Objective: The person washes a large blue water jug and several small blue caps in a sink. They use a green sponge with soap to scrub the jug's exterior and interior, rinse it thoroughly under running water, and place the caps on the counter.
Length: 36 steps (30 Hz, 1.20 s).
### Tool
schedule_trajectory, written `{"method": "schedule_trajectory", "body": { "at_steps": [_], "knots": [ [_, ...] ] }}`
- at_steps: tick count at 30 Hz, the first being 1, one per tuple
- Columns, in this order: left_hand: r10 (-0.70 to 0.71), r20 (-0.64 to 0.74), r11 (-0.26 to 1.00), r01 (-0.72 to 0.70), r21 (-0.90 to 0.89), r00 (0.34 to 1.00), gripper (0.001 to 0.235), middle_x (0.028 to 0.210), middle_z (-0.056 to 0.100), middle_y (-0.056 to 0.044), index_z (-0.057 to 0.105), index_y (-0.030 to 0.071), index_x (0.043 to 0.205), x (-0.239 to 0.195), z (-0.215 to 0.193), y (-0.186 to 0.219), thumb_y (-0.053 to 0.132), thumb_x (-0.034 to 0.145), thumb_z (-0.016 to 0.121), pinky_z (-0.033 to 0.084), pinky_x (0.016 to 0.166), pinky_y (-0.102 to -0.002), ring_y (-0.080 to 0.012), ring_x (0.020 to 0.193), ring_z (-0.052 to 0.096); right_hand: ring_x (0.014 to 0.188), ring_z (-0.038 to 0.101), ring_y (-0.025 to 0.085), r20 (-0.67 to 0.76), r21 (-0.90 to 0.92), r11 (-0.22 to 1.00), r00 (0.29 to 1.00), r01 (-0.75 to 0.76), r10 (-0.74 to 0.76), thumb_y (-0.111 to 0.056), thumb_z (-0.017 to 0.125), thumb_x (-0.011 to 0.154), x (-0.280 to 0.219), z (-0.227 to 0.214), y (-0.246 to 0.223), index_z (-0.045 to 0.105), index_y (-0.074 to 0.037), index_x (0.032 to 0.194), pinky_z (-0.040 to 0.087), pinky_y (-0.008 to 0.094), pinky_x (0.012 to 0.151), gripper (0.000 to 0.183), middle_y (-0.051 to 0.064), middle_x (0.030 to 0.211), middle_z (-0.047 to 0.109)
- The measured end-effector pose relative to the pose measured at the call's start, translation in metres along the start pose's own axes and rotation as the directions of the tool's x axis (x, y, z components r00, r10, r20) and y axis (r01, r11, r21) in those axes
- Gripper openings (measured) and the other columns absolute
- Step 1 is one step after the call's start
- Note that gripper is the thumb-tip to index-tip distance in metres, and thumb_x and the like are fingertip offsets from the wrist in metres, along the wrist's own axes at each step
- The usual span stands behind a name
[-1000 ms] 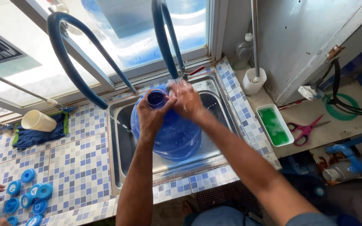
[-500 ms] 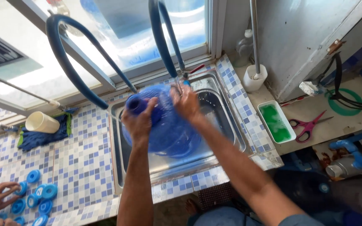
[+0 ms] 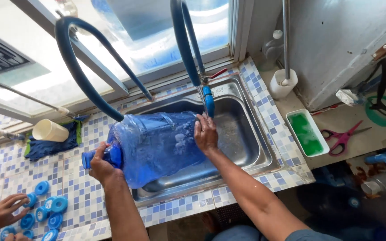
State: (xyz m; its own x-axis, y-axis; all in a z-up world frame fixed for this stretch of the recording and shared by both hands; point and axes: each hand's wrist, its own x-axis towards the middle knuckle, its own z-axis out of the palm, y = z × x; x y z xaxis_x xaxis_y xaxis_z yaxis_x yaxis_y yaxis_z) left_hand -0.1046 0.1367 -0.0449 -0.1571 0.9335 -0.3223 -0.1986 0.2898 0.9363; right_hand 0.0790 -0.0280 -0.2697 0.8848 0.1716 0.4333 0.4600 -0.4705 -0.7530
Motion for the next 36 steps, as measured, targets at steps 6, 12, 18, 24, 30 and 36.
{"method": "schedule_trajectory", "body": {
  "at_steps": [6,12,18,24,30,36],
  "knots": [
    [0.009,0.055,0.997,-0.005,-0.078,0.998,0.072,0.093,0.071,-0.01,0.055,0.011,0.115,-0.004,0.003,0.007,0.018,0.058,0.098,0.062,0.083,-0.041,-0.0233,0.092,0.077,0.136,0.052,0.04,-0.01,0.26,0.96,0.994,0.107,-0.108,-0.028,0.052,0.103,-0.024,-0.052,-0.15,0.066,-0.016,0.137,0.032,0.052,0.119,0.038,0.015,0.138,0.063],
    [0.162,0.407,0.982,-0.106,-0.155,0.899,0.023,0.094,0.074,-0.011,0.073,0.012,0.092,0.019,-0.024,-0.005,0.011,0.072,0.083,0.059,0.098,-0.034,-0.022,0.097,0.076,0.126,0.063,0.03,0.382,0.246,0.967,0.909,0.073,-0.165,-0.046,0.051,0.101,0.05,0.016,-0.109,0.069,-0.036,0.124,0.043,0.05,0.113,0.031,-0.001,0.123,0.07],
    [0.175,0.49,0.976,-0.086,-0.199,0.854,0.022,0.092,0.072,-0.009,0.073,0.013,0.095,0.025,-0.025,-0.006,0.009,0.074,0.077,0.055,0.105,-0.035,-0.0225,0.1,0.075,0.126,0.057,0.037,0.256,0.141,0.97,0.939,0.199,-0.23,-0.034,0.048,0.107,0.016,-0.055,-0.022,0.063,-0.02,0.134,0.044,0.048,0.109,0.034,0.01,0.129,0.063],
    [0.229,0.825,0.968,-0.036,-0.247,0.517,0.025,0.096,0.069,-0.003,0.067,0.014,0.096,0.069,-0.045,-0.024,0.009,0.072,0.069,0.042,0.119,-0.041,-0.0249,0.106,0.066,0.135,0.048,0.039,0.473,0.121,0.988,0.869,0.1,-0.146,-0.033,0.044,0.103,0.032,-0.071,-0.005,0.059,-0.011,0.14,0.039,0.053,0.111,0.045,0.017,0.143,0.059],
    [0.274,0.813,0.957,-0.06,-0.284,0.513,0.027,0.096,0.07,-0.003,0.068,0.014,0.098,0.067,-0.049,-0.025,0.009,0.073,0.069,0.043,0.119,-0.043,-0.0257,0.108,0.067,0.139,0.048,0.033,0.832,-0.255,0.967,0.515,0.026,0.206,-0.051,0.032,0.1,0.097,0.043,-0.025,0.061,-0.022,0.14,0.032,0.053,0.116,0.057,0.006,0.149,0.055],
    [0.225,0.752,0.97,-0.07,-0.232,0.62,0.024,0.095,0.069,-0.004,0.066,0.015,0.097,0.078,-0.035,-0.036,0.01,0.074,0.071,0.046,0.115,-0.044,-0.0252,0.11,0.068,0.116,0.065,0.028,0.472,0.124,0.983,0.863,0.138,-0.181,-0.033,0.041,0.105,0.033,-0.026,-0.158,0.068,-0.016,0.123,0.051,0.042,0.099,0.037,0.011,0.12,0.07]
  ]
}}
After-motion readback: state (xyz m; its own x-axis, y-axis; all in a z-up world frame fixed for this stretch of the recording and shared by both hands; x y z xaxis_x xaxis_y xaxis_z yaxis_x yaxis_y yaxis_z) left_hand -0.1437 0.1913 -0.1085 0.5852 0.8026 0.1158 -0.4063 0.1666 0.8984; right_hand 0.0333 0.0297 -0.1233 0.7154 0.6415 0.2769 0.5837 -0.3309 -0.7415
